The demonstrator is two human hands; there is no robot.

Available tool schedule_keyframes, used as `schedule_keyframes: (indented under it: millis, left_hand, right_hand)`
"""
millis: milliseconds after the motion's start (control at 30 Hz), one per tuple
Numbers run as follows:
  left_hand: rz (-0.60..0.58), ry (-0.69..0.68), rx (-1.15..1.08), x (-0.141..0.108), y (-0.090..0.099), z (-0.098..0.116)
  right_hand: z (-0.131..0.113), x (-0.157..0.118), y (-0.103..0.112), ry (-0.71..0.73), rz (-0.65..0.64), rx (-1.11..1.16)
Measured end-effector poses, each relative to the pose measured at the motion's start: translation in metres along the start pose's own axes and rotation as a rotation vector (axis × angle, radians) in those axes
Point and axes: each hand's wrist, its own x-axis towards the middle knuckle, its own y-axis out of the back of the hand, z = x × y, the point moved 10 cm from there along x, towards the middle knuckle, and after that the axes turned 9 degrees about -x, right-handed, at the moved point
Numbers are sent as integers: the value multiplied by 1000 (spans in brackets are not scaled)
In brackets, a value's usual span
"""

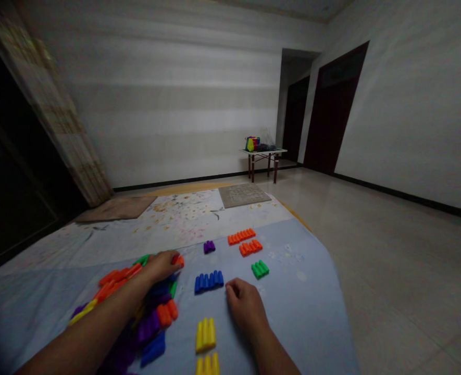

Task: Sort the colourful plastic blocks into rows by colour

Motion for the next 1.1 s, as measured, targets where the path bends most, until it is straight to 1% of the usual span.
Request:
schedule_keyframes:
  millis: [67, 167, 300, 367, 400, 467, 567, 667, 767, 833, 933, 1000, 1100]
  left_hand:
    - [-24, 20, 9, 3, -4, -3]
    - [-19, 51, 5, 6, -4, -9]
    - [37, 87, -6, 5, 5, -11]
    - [79, 84, -19, 2, 11, -4]
    - [101, 69, -29, 0, 14, 2]
    - [140, 16, -57, -4, 18, 22]
    - [160, -103, -109, -9, 16, 65]
    - [117, -206, -158, -8, 1, 108]
    - [64, -259, -190, -2, -18, 139]
    - [32, -272, -202, 5, -31, 150]
    - [-7, -267, -212, 16, -48, 158]
    - [-11, -256, -214, 21, -54, 159]
    - [-2, -244, -203, 25, -56, 158]
  right_hand:
    - [0, 0, 0, 1, 3, 0]
    - [1, 0, -1, -10, 3, -10]
    - [1, 0, 1, -17, 14, -26]
    - [0, 0, 2, -18, 21, -40]
    - [0, 0, 2, -16, 25, -46]
    - [0, 0, 2, -12, 33, -58]
    - [0, 0, 1, -12, 28, -70]
    - [1, 0, 1, -21, 23, -74]
    - [-1, -1, 3, -12, 31, -55]
    - [-3, -2, 5, 2, 38, -39]
    - [-2, -1, 4, -5, 35, -45]
    - [1, 1, 1, -19, 23, -60]
    - [3, 3, -2, -22, 14, -62]
